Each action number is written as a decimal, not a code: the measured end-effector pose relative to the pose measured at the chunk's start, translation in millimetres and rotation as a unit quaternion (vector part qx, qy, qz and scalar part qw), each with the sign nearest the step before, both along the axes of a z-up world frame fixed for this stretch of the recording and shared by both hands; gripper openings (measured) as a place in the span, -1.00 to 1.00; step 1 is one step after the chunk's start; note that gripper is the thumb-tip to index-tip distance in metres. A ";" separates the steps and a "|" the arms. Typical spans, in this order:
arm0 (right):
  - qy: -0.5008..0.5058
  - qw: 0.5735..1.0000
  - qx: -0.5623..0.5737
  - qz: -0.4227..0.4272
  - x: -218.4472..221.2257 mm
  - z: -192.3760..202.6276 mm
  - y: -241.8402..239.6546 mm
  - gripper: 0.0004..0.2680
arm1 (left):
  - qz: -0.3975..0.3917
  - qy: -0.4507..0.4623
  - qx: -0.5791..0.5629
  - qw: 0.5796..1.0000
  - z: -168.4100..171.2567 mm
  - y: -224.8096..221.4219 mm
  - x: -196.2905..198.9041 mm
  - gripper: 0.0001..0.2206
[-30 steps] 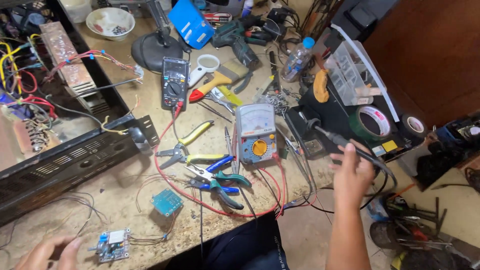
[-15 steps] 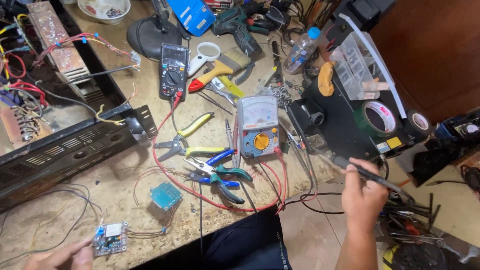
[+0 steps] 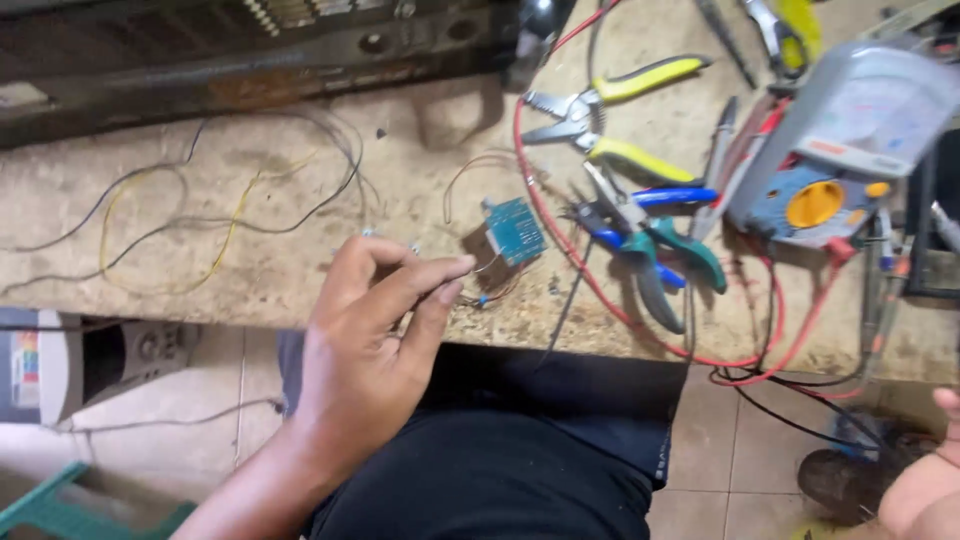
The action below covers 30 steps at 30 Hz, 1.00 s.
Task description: Soldering electronic components and wires onto a circuit board using a soldering iron and pliers at a repair bench.
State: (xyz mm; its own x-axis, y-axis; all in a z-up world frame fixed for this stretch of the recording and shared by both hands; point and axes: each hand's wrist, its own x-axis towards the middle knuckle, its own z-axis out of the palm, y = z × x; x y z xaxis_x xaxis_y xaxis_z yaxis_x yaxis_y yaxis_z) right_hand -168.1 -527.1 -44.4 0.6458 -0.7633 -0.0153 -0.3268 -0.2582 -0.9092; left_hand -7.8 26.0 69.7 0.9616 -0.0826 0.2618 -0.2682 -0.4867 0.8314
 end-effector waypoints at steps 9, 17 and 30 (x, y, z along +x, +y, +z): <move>-0.125 0.987 0.005 0.096 88.2 52.1 233.4 -0.59 | 0.005 0.005 -0.022 1.000 -13.7 -17.5 15.1 -0.92; -0.127 0.989 -0.034 0.068 129.9 51.3 296.3 -0.60 | -0.026 0.082 -0.074 0.994 -19.5 -29.0 18.8 -0.90; -0.065 0.971 -0.212 0.089 139.1 55.1 318.7 -0.61 | -0.065 0.098 -0.080 0.990 -30.2 -25.7 17.3 -0.92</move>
State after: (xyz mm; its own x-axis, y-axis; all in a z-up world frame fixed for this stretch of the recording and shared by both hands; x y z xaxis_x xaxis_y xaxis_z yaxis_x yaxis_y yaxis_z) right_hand -29.0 -208.4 10.7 0.7431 -0.5597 0.3668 -0.1318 -0.6599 -0.7397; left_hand 9.5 0.4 39.5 0.9793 -0.1812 0.0900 -0.1448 -0.3172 0.9372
